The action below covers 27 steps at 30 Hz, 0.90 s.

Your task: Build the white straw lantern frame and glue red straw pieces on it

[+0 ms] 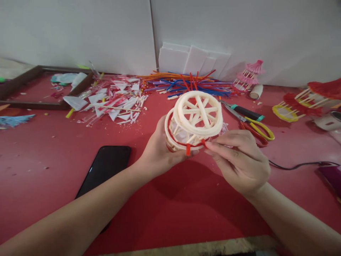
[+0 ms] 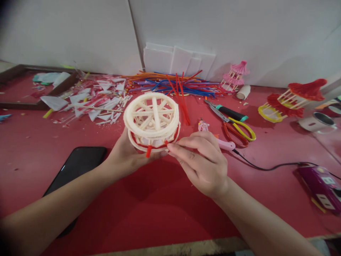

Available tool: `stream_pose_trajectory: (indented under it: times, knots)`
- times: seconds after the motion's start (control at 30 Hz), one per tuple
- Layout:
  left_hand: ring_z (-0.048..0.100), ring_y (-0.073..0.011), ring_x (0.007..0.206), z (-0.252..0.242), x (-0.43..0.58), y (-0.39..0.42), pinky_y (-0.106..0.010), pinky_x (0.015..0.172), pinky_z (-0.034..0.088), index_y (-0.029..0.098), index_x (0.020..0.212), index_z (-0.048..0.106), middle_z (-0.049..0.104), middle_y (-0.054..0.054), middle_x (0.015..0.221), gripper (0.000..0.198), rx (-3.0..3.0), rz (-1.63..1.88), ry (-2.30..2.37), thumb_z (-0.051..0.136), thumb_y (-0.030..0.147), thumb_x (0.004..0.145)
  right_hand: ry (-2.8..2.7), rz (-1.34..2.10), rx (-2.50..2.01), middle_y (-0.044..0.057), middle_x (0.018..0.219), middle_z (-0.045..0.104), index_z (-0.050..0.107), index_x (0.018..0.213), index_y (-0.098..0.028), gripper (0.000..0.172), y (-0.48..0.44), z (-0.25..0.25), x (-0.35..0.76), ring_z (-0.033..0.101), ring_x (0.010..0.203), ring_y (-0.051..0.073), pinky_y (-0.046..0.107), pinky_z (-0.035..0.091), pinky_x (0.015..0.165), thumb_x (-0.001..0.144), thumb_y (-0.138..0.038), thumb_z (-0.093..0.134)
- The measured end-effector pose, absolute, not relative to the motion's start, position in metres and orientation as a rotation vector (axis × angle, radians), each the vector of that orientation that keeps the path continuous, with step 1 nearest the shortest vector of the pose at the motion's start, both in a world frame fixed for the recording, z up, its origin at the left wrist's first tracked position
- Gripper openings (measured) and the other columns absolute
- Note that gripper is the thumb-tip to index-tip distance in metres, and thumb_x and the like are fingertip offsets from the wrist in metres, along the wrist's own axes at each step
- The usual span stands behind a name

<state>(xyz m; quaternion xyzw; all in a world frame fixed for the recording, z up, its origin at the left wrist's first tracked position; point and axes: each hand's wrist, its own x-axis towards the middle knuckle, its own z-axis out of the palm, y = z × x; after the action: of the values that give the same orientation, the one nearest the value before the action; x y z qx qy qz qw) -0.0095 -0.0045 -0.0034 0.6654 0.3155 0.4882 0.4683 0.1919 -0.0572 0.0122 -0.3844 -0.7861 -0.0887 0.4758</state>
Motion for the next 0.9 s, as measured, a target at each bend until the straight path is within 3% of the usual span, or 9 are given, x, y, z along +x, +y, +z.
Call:
stream_pose_trajectory:
  times: [0.3, 0.57, 0.9]
  knots:
    - [0.051, -0.0348, 0.136, -0.0035, -0.0101, -0.0046, -0.053, 0.115, 0.044, 0.026, 0.146, 0.036, 0.048, -0.016, 0.15, 0.102, 1.646, 1.197, 0.768, 0.093, 0.036, 0.061, -1.92, -0.21, -0.917, 0.003, 0.091, 0.072, 0.07, 0.113, -0.027, 0.037, -0.056, 0.0155, 0.1889, 0.066, 0.082, 0.018, 0.038, 0.056, 0.073, 0.082, -0.008, 0.072]
    - [0.052, -0.0349, 0.134, -0.0035, -0.0102, -0.0052, -0.053, 0.114, 0.045, 0.026, 0.144, 0.038, 0.051, -0.015, 0.147, 0.099, 1.659, 1.199, 0.778, 0.092, 0.041, 0.062, -1.908, -0.199, -0.942, 0.002, 0.09, 0.072, 0.071, 0.116, -0.031, 0.04, -0.0566, 0.0149, 0.1893, 0.067, 0.082, 0.019, 0.038, 0.057, 0.073, 0.083, -0.008, 0.07]
    - [0.051, -0.0336, 0.136, -0.0038, -0.01, -0.0043, -0.052, 0.114, 0.045, 0.027, 0.147, 0.034, 0.049, -0.015, 0.148, 0.102, 1.658, 1.211, 0.744, 0.091, 0.038, 0.064, -1.951, -0.314, -0.937, 0.003, 0.091, 0.072, 0.069, 0.11, -0.025, 0.031, -0.0566, 0.0151, 0.1887, 0.064, 0.087, 0.021, 0.04, 0.057, 0.077, 0.083, -0.011, 0.073]
